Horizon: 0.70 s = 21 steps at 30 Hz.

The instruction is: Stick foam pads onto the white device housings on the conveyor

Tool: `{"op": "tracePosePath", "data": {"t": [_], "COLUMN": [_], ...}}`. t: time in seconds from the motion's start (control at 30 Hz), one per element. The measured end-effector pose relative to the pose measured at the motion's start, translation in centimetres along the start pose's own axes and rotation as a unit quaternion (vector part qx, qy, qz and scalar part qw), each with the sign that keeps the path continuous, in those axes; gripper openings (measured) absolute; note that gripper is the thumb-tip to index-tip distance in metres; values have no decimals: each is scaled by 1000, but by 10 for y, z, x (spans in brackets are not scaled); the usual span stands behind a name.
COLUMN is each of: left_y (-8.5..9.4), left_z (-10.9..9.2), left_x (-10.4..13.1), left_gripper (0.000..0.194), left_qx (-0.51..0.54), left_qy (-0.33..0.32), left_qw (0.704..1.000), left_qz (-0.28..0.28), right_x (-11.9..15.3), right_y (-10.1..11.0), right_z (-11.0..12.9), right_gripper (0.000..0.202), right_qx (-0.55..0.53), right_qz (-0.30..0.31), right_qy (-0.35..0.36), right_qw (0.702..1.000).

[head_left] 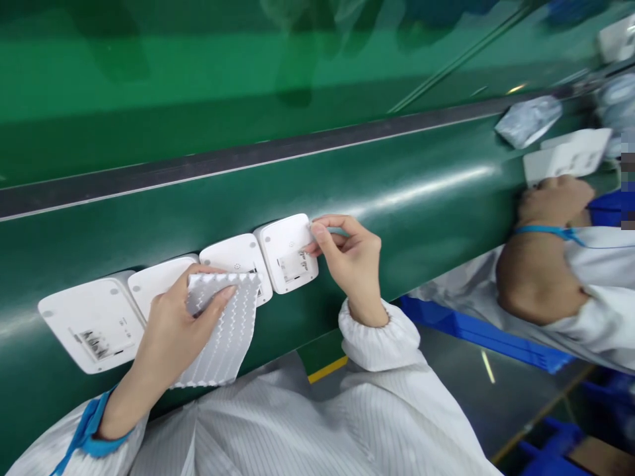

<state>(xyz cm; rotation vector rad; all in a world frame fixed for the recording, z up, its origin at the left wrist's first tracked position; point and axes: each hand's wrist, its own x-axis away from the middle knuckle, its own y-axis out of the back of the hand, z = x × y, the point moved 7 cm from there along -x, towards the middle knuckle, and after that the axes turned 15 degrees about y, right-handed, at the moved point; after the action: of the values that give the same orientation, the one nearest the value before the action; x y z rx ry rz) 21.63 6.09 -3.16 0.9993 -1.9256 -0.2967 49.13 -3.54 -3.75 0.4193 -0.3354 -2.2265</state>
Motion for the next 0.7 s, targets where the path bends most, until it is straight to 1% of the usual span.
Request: {"op": "tracePosePath", "data": {"t": [0.17, 0.23, 0.33, 0.4, 0.53, 0.63, 0.7], "left_y": [-1, -2, 0, 1, 2, 0, 0], "left_z": [4, 4, 2, -3, -9, -4, 0], "left_x": [0, 1, 5, 9, 12, 10, 9], "left_gripper": [37, 37, 35, 34, 38, 41, 38], "left_qx": [-7, -7, -2, 8, 36, 55, 70], "left_qy": [16, 30, 46, 30, -36, -69, -94], "left_qw": [1000, 999, 998, 999, 998, 995, 991], "left_qz": [24, 36, 31, 23, 22, 44, 58], "right_x": [-2, -3, -4, -5, -8, -11, -12], "right_y": [-3, -4, -4, -6, -10, -7, -2], "right_z": [-1, 1, 6, 12, 27, 31, 27], "right_gripper": [30, 29, 24, 19, 12, 12, 14], "right_qx": [16, 26, 47, 69, 135, 192, 225], "right_qz": [3, 7, 13, 27, 65, 101, 134], "right_qy": [-5, 4, 28, 54, 121, 152, 144], "right_qw": [1000, 1000, 998, 996, 981, 964, 954]}}
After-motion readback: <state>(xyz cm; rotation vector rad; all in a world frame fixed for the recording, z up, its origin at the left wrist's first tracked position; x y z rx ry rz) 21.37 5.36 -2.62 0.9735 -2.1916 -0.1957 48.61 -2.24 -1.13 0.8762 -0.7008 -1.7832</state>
